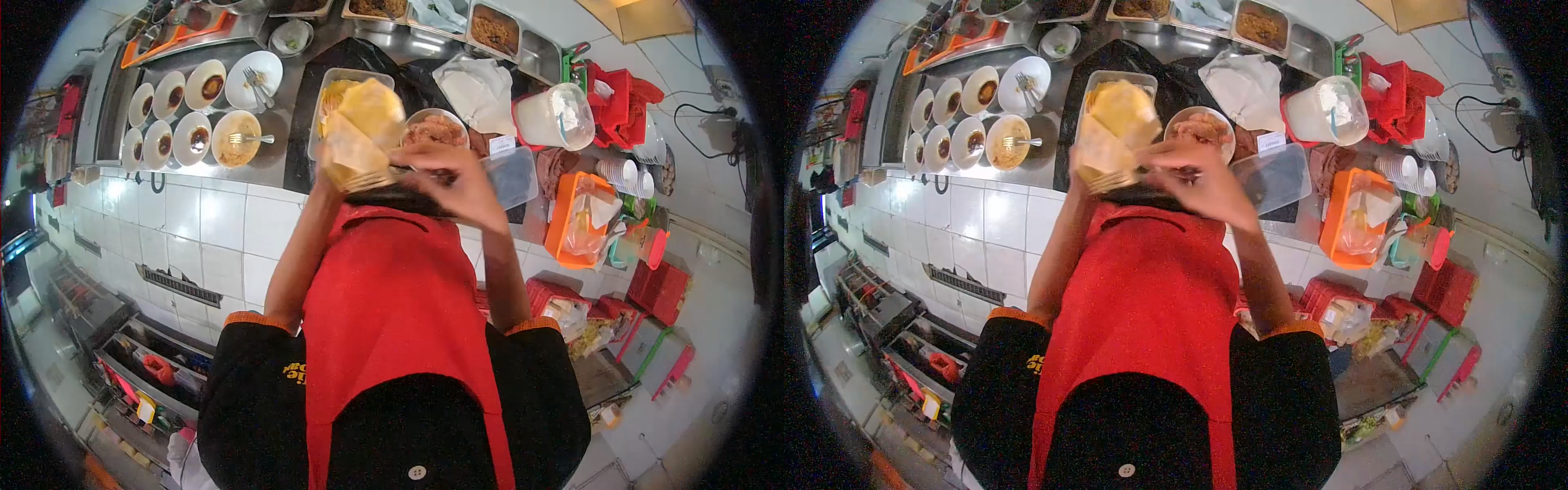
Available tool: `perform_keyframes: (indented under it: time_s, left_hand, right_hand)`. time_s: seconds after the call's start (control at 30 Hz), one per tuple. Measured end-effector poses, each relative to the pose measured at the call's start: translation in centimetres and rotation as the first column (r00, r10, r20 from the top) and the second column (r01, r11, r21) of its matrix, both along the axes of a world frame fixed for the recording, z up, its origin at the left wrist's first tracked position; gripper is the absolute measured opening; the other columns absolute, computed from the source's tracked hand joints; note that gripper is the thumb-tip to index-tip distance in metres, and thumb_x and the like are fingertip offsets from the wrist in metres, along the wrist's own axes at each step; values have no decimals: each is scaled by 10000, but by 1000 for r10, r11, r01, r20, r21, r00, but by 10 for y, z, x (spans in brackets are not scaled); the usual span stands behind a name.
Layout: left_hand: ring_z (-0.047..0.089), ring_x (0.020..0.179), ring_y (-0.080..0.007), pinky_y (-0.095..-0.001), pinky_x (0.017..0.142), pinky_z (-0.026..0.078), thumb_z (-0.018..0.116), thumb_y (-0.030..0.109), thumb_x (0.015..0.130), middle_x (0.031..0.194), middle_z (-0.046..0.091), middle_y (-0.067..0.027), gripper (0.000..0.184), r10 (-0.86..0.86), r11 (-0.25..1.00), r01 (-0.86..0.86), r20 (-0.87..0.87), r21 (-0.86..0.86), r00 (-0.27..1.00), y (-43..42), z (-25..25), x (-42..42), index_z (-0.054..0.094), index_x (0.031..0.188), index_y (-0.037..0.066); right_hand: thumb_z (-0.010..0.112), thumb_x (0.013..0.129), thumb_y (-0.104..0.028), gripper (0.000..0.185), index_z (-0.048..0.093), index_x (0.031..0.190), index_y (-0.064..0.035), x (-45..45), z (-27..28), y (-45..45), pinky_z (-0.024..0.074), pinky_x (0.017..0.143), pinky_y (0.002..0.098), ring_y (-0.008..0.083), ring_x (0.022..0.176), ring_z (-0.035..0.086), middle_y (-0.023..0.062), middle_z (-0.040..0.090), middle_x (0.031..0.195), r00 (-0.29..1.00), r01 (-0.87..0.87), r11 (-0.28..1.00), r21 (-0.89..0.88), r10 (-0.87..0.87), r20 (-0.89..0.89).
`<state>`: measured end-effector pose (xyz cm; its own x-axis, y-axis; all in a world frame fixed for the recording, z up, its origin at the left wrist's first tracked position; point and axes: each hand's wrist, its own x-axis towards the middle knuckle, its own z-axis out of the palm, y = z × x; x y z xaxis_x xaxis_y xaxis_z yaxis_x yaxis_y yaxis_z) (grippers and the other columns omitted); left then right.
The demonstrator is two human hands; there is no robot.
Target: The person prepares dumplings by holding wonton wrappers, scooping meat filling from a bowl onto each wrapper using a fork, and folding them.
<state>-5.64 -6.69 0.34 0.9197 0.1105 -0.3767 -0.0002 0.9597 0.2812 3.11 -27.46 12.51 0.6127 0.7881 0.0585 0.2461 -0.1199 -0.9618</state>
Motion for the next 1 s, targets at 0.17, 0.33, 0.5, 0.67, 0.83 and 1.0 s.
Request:
perform_keyframes:
  time_s: [0.17,0.33,0.5,0.67,0.83,1.0]
  left_hand:
    - [629,1009,-274,-412,862,542,367,414,984,1167,603,-135,485,116,988,-127,121,91,986,46,-37,-25,514,1264,47]
    - [625,1019,-276,-410,858,545,385,402,981,1159,604,-125,467,121,970,-142,116,199,986,55,-58,-33,515,1261,51]
    - [639,987,-254,-390,848,549,377,430,1006,1128,622,-114,476,84,972,-88,27,216,996,45,-33,-31,532,1248,51]
    - [641,991,-252,-391,849,549,380,434,1011,1146,621,-114,480,105,986,-107,17,128,994,29,-24,-26,527,1262,52]
    - [647,985,-268,-401,848,553,398,392,1003,1146,627,-115,452,88,995,-88,8,39,996,25,-20,-22,530,1255,42]
    - [648,992,-277,-410,862,550,406,291,968,1125,636,-116,392,64,997,-65,12,44,998,27,-33,-22,544,1240,46]
  right_hand:
    - [569,825,12,297,735,1049,-91,52,-86,-84,499,711,319,203,836,665,119,702,917,944,328,760,-560,-275,180]
    - [650,757,-112,201,748,932,-109,36,-152,-82,531,749,473,349,879,677,172,693,915,803,582,423,-695,-164,573]
    - [659,765,-139,187,749,929,-127,24,-143,-74,529,754,485,369,882,672,171,693,942,897,441,428,-789,-227,378]
    - [651,760,-133,197,756,927,-132,22,-160,-70,528,767,471,367,877,673,181,695,914,789,614,381,-692,-324,522]
    - [642,750,-97,209,765,912,-143,23,-145,-68,520,752,455,353,859,667,137,704,893,853,522,496,-694,-316,415]
    - [654,743,-119,198,763,906,-144,21,-143,-69,528,738,453,355,837,673,132,706,892,895,438,451,-777,-143,422]
